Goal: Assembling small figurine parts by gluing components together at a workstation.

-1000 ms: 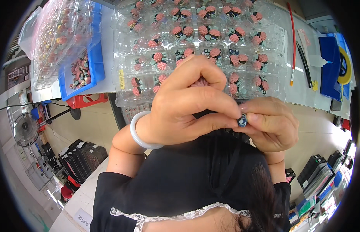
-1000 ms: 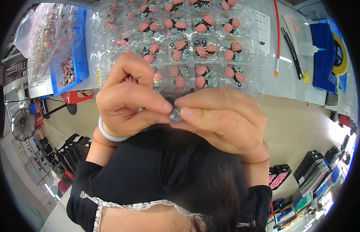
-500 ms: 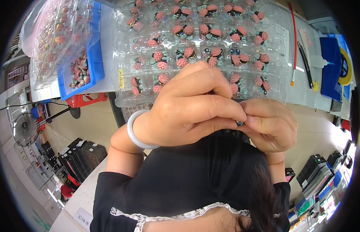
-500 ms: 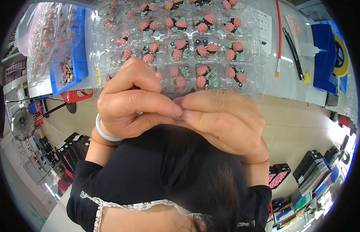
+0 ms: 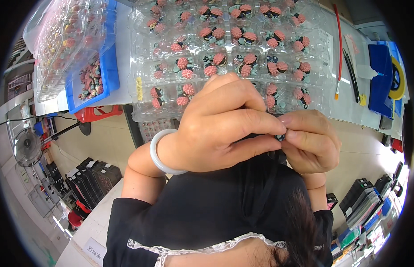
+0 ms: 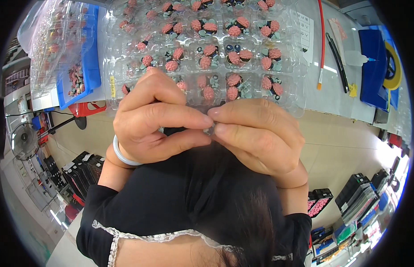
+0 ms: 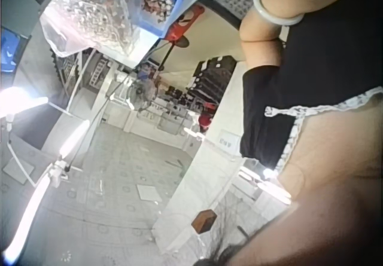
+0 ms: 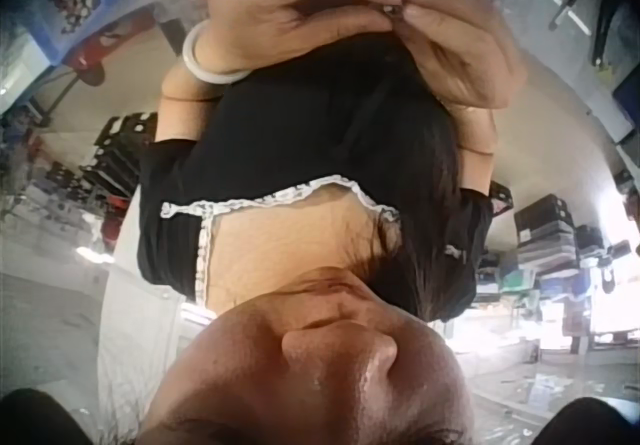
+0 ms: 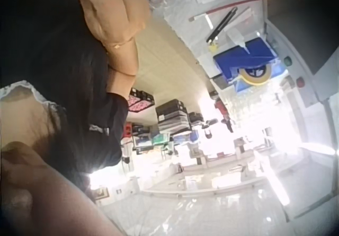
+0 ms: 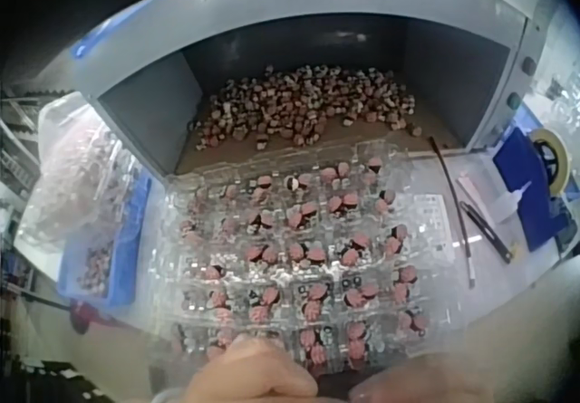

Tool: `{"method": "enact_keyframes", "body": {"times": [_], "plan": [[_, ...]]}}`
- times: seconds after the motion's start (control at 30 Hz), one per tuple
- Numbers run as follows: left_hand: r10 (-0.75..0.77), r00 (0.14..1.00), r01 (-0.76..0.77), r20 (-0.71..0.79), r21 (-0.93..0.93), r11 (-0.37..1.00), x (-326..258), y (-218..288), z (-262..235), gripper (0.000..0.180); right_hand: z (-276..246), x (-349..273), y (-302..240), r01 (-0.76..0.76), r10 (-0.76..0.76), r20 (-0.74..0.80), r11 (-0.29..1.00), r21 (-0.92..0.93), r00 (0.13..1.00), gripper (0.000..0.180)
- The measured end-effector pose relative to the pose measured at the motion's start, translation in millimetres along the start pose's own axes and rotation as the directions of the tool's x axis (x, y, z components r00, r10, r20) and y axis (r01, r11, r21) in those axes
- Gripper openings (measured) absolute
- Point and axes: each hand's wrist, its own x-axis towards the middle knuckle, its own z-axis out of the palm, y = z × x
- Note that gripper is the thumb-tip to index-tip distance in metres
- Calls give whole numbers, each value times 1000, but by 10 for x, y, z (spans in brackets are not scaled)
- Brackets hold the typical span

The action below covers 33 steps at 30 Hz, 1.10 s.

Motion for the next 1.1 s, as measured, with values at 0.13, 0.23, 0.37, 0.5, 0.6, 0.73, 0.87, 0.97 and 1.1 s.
{"method": "enact_keyframes", "body": {"times": [0.13,0.23,0.37,0.5,0.6,0.73,0.87,0.97,1.1], "plan": [[21,1000,-21,-15,27,999,-12,3,26,31,-1,7,-25,12,-12,-5,999,-43,1000,25],[21,999,-20,-46,31,999,-35,4,45,30,-10,3,-54,15,-16,-10,997,-74,1000,26],[17,999,-16,-46,27,1000,-23,22,19,29,-19,12,-34,-14,14,6,1000,-15,1000,27],[46,997,-38,-59,129,991,-22,39,10,30,-9,-7,14,2,-2,-21,1000,-12,1000,27],[127,991,-112,-43,251,961,-39,44,-9,30,-4,7,10,-8,7,-32,1000,-24,999,28],[91,995,-78,-40,256,963,-38,31,-3,30,-3,25,-20,-66,65,-35,997,-40,997,29],[57,997,-41,-59,244,969,-29,33,32,28,25,20,-25,-82,81,-59,997,-12,995,30],[33,997,-18,-63,212,977,-28,11,48,26,26,38,-37,-46,45,-45,998,-34,998,28],[100,993,-79,-65,270,960,-41,-1,48,25,7,30,-75,-26,30,31,994,-107,999,28]]}}
